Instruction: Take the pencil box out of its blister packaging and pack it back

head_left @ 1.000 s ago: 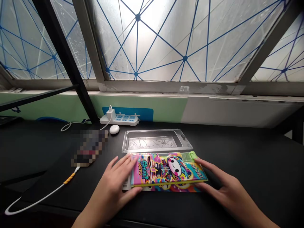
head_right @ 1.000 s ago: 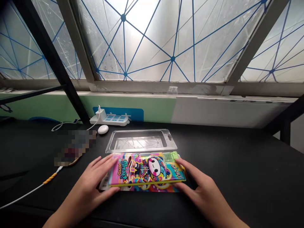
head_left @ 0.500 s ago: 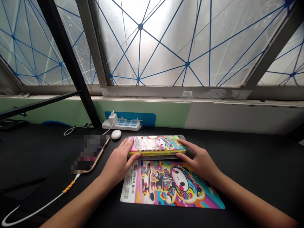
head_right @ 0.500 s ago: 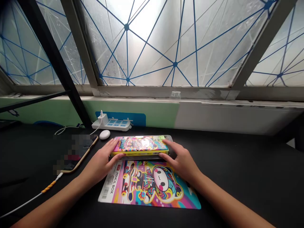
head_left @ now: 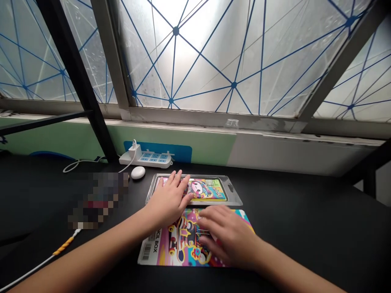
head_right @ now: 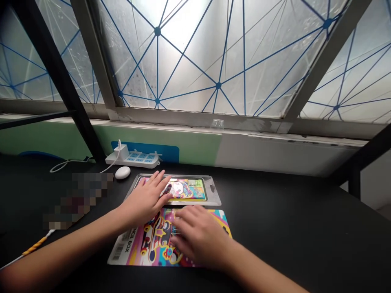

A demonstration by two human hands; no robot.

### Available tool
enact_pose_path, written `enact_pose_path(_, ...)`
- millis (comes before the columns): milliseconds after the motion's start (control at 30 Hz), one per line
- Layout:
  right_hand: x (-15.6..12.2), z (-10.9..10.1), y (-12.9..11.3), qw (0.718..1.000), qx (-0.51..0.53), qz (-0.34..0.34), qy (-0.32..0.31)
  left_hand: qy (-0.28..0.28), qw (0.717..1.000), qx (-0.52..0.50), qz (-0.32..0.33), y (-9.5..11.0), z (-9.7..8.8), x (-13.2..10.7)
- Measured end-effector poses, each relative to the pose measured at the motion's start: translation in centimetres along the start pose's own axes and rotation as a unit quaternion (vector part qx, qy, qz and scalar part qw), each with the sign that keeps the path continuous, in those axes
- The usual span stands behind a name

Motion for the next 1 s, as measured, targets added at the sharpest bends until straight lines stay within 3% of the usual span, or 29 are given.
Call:
enact_pose_path(100, 0.1, 0.3, -1.7, 0.989, 0.039, 0.076, -0.117, -0.002, 1.0, -0.009, -0.006, -0.3, 0.6, 2.0)
enact_pose_path(233, 0.2, 0.1, -1.5, 0.969, 0.06, 0.181, -0.155, 0.004, 1.0, -0.018, -0.009, -1.6, 0.8, 2.4)
enact_pose_path(433, -0.2, 0.8, -1.1, 0.952, 0.012, 0.285, -0.113, -0.024, 0.999, -0.019, -0.013, -3.2, 0.5, 1.9)
enact_pose_path(667, -0.2, 1.0, -1.0, 0.954, -0.029, 0.29, -0.074, -0.023, 0.999, -0.019, -0.015, -3.9, 0.6, 1.8)
enact_pose_path(900, -0.2, 0.0, -1.4, 0.955, 0.035, 0.291, -0.046, -0.041, 0.999, -0.034, -0.007, -4.4, 0.0, 1.3)
enact_pose_path(1000, -0.4, -1.4, 0.4, 0.944, 0.04, 0.328, -0.017, -0.061, 0.997, -0.042, 0.003, -4.6, -0.4, 1.1)
Point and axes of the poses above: each hand's wrist, its own x-axis towards the middle knuckle, its own z-axis out of the palm, y = z × x, the point moved 1 cm from there along x, towards the middle knuckle, and after that the axes turned 11 degrees about z, right-handed, at the moved point
